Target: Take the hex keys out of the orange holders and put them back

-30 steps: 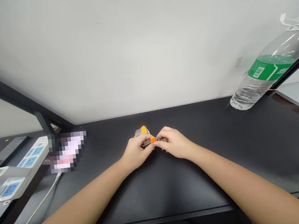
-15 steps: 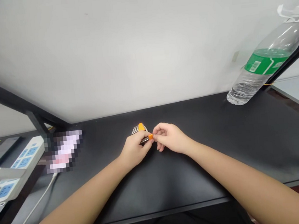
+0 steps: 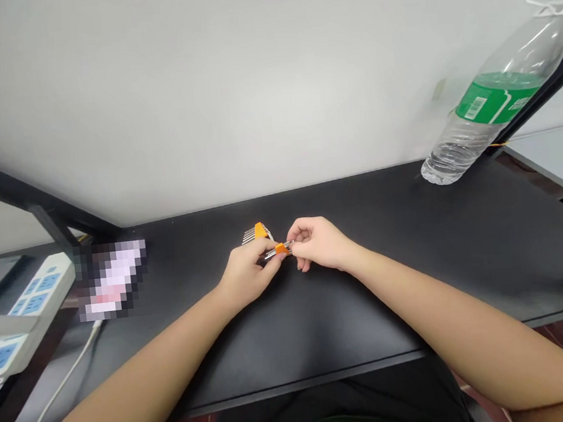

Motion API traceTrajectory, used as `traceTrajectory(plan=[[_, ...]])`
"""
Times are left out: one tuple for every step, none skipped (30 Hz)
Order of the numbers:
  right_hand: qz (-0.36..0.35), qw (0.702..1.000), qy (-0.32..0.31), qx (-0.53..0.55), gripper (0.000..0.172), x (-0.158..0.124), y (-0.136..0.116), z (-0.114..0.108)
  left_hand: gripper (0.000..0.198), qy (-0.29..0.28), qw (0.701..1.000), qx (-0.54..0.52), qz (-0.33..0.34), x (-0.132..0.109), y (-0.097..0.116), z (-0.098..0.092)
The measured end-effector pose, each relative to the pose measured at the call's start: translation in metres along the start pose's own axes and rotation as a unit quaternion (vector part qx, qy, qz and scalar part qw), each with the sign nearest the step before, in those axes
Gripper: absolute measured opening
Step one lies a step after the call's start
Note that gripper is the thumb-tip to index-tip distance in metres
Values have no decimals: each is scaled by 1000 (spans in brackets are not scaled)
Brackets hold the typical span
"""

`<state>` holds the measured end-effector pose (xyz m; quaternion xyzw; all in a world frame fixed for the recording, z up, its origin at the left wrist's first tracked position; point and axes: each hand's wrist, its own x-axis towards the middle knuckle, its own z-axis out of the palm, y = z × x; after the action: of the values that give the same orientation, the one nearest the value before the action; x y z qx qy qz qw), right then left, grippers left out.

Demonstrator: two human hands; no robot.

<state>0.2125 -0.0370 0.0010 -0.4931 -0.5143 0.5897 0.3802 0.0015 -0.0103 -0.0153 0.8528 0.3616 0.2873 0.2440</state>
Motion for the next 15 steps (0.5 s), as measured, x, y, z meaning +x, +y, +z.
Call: traceTrajectory(plan=[[-3,1000,6,-6,10,0,0,0,10,-1,1000,-1,-1,0,-1,0],[-5,1000,9,-12,10,0,1,0,10,-2,1000,-5,-3,0,-1,0],[-5,1000,12,-21,10,0,1,-1,9,-4,1000,-9,-6,0,-2,0],[-5,999,16,-34,11,0,1,-1,9,-7,1000,-14,-10,1,-2,1],[-3,999,22,-49,12,-1,1,0,9,-10,1000,-17,-14,1,-2,1],[-2,997,31,-69,12,-1,1,0,9,-13,1000,-17,-16,1,-2,1],[-3,995,41,-92,13,-2,0,1,9,-16,1000,-14,-17,1,-2,2],[-9,991,54,-119,13,-3,0,2,10,-18,1000,-7,-15,1,-2,2],[-18,987,66,-147,13,-4,-1,3,10,-20,1000,1,-11,1,-1,3],[-27,982,76,-171,12,-5,-1,4,11,-21,1000,11,-7,1,-1,3],[-32,979,82,-186,12,-5,-1,4,11,-22,1000,21,-2,1,0,3],[-31,978,83,-186,12,-5,-1,5,11,-22,999,30,3,1,0,3],[-22,982,77,-172,12,-4,-1,5,11,-21,999,38,7,1,-1,3],[-7,987,66,-144,12,-4,-1,4,11,-19,999,45,10,1,-1,3],[7,993,55,-107,11,-3,-1,3,11,-16,999,50,14,1,-2,3]])
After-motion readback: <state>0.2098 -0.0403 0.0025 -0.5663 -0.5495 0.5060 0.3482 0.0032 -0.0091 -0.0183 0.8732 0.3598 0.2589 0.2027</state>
